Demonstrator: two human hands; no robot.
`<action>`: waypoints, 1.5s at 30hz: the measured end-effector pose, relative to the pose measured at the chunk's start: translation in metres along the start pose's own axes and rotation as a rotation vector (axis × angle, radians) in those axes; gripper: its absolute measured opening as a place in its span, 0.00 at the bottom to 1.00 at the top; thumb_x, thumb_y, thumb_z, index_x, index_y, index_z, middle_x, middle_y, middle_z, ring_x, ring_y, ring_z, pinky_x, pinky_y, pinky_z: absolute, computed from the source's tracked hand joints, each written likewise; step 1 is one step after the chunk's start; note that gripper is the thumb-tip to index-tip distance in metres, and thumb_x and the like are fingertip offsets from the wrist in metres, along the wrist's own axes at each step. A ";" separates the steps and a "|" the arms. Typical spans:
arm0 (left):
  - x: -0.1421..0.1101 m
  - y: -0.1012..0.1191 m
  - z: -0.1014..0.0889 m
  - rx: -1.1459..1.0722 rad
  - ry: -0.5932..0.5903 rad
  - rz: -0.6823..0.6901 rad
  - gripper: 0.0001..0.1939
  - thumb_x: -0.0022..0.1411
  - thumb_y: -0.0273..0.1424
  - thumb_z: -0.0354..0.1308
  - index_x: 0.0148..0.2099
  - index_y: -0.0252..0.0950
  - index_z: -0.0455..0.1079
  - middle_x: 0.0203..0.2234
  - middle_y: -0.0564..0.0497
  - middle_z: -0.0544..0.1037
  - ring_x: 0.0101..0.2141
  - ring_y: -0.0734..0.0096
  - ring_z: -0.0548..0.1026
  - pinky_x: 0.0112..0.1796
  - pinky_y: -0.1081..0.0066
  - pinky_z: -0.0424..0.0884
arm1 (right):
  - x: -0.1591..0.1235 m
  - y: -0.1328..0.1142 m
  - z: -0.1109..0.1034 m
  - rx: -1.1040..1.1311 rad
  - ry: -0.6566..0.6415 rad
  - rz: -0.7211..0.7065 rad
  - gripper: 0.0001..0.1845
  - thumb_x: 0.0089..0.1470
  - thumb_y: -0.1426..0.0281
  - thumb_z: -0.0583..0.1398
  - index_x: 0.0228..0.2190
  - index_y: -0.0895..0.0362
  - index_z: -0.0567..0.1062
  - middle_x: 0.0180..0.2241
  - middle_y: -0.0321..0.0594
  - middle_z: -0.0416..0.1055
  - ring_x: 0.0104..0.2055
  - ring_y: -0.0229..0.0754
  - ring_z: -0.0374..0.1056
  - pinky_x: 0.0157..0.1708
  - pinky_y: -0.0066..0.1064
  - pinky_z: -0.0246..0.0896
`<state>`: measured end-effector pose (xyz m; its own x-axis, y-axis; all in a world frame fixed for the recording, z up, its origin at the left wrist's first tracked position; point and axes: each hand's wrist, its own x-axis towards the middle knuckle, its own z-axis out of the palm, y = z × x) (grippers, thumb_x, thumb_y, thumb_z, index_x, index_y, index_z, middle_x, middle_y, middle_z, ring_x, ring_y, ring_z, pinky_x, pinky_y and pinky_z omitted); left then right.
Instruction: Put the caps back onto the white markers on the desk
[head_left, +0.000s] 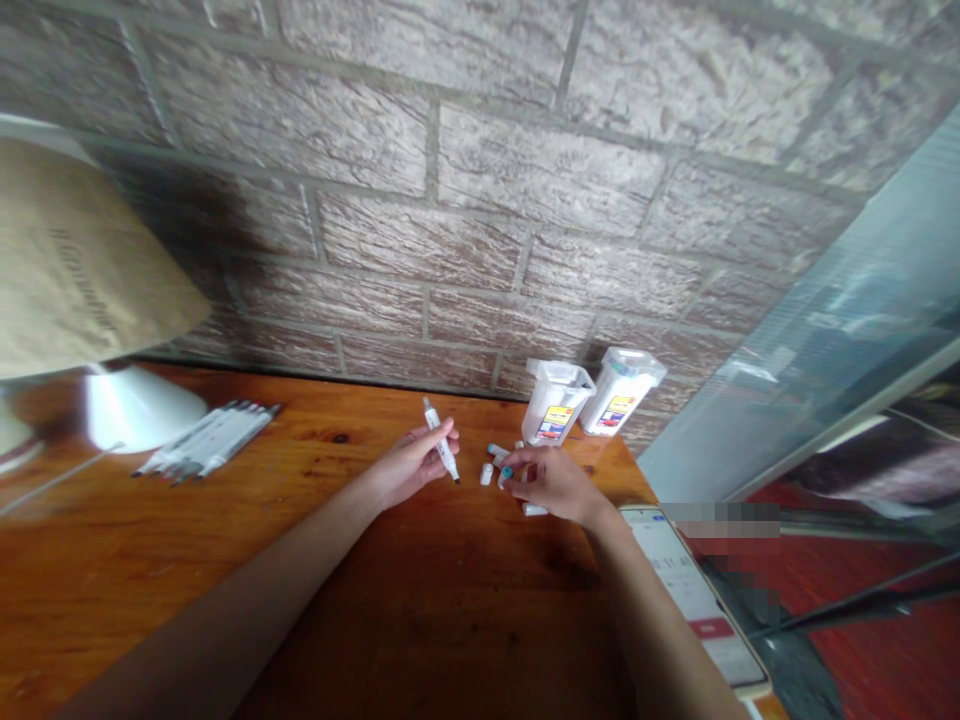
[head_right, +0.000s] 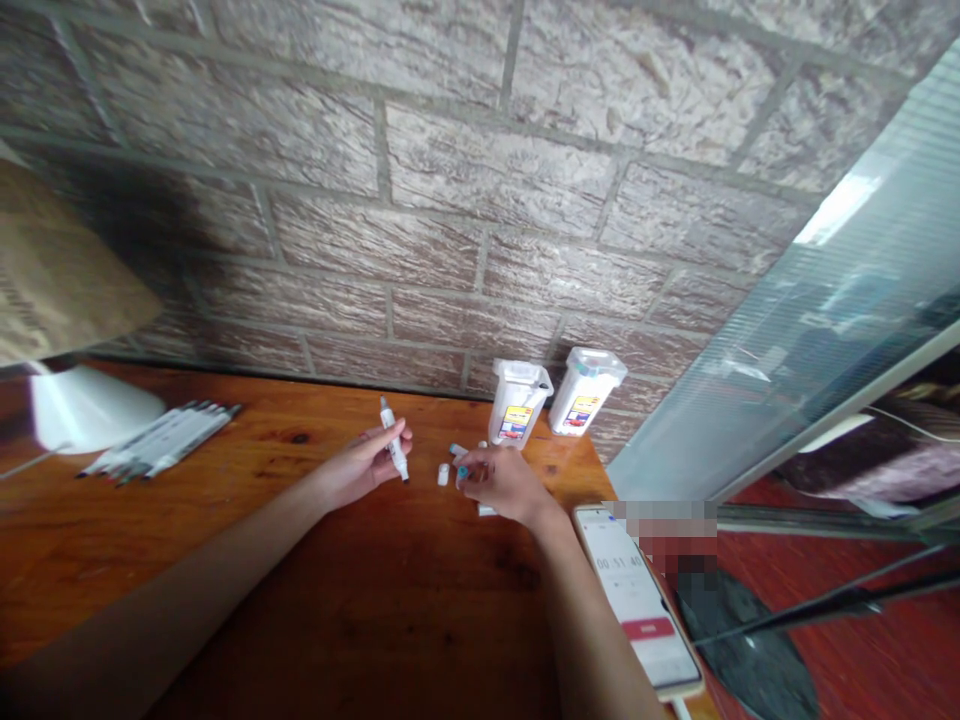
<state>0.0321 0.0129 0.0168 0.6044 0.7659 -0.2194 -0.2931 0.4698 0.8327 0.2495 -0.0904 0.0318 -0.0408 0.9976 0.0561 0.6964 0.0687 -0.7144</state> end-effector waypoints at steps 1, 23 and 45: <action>0.001 -0.001 0.000 -0.014 0.011 -0.009 0.19 0.50 0.41 0.73 0.32 0.33 0.72 0.24 0.54 0.74 0.26 0.79 0.73 0.27 0.80 0.68 | 0.000 0.001 0.000 -0.008 -0.005 -0.005 0.13 0.49 0.70 0.65 0.39 0.57 0.83 0.27 0.37 0.76 0.23 0.34 0.64 0.23 0.25 0.56; 0.001 0.002 -0.002 -0.074 -0.064 -0.114 0.14 0.64 0.38 0.61 0.34 0.32 0.76 0.26 0.49 0.77 0.24 0.78 0.73 0.24 0.79 0.64 | -0.010 0.004 -0.025 -0.017 -0.182 0.142 0.13 0.44 0.74 0.65 0.35 0.60 0.83 0.29 0.38 0.77 0.27 0.34 0.63 0.27 0.26 0.56; -0.001 -0.013 0.002 0.114 -0.336 0.043 0.26 0.55 0.53 0.64 0.30 0.33 0.69 0.19 0.52 0.74 0.13 0.82 0.61 0.16 0.75 0.49 | 0.002 -0.026 0.001 0.718 0.500 0.059 0.24 0.38 0.62 0.73 0.37 0.57 0.76 0.30 0.33 0.72 0.22 0.30 0.60 0.20 0.23 0.55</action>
<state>0.0363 0.0054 0.0072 0.8090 0.5875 -0.0194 -0.2503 0.3741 0.8929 0.2303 -0.0900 0.0499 0.4175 0.8898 0.1842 0.0612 0.1747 -0.9827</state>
